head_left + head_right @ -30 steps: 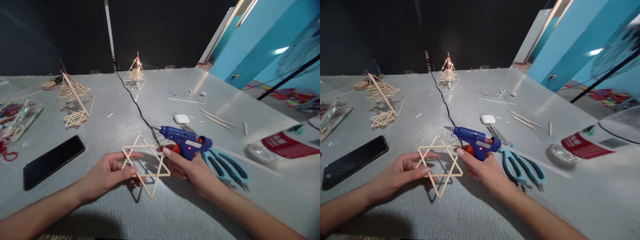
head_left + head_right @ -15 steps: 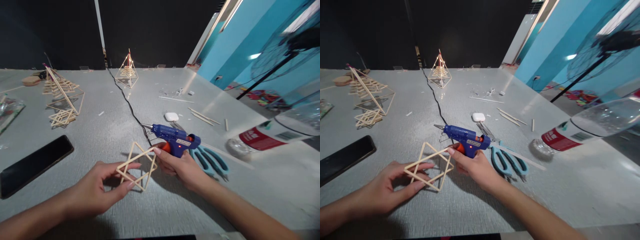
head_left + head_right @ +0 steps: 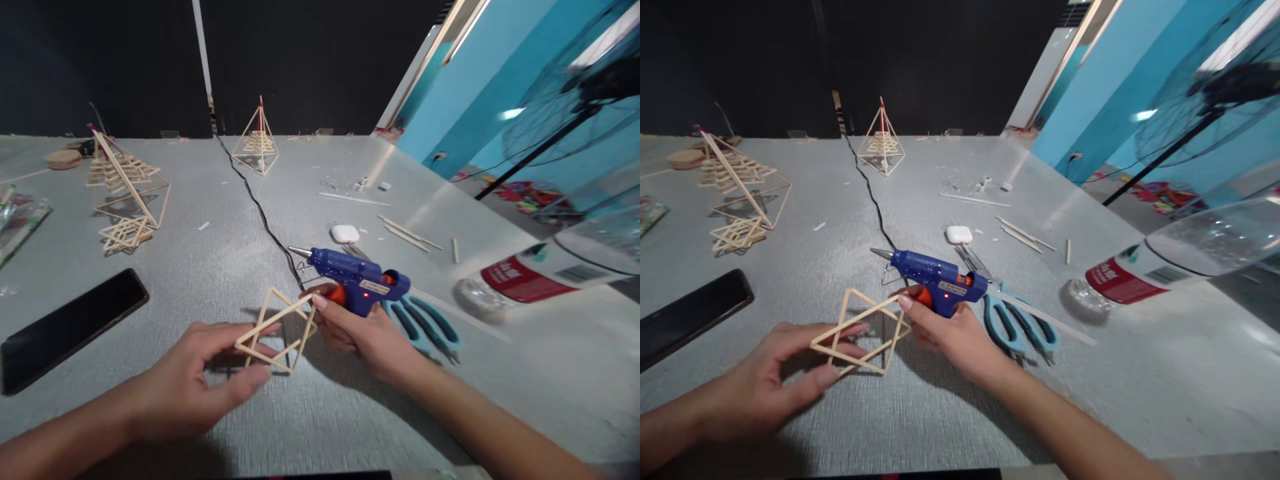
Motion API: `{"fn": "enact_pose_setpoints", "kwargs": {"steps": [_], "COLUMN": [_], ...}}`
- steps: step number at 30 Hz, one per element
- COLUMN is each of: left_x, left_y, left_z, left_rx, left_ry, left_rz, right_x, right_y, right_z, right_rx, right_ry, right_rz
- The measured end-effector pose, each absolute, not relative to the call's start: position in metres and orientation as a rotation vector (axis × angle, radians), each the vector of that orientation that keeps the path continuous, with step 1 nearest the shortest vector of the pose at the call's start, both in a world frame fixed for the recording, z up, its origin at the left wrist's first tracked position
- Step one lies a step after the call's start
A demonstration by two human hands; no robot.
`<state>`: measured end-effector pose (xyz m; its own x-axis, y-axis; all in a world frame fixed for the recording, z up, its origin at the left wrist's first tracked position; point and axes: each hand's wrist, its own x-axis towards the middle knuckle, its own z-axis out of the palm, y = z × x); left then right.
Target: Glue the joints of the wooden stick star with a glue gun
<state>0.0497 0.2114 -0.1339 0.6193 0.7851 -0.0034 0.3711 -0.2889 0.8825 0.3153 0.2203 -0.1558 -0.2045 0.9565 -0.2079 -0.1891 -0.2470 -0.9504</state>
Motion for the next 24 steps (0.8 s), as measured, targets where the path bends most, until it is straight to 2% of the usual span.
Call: {"fn": "enact_pose_setpoints", "kwargs": {"steps": [10,17,24], "left_x": [0.053,0.047,0.048], "left_y": [0.221,0.23,0.231], "left_z": [-0.131,-0.131,-0.131], "left_rx": [1.397,1.027,0.906], "left_ry": [1.108,0.891,0.805], "left_rz": [0.524,0.604,0.602], "right_x": [0.317,0.32,0.319], "right_y": [0.213,0.219,0.218], "right_z": [-0.153,-0.148,-0.144], "right_rx": [-1.354,-1.199,-1.188], "right_ry": [-1.213,-0.948,-0.95], "right_rz": [1.574,1.553,1.614]}}
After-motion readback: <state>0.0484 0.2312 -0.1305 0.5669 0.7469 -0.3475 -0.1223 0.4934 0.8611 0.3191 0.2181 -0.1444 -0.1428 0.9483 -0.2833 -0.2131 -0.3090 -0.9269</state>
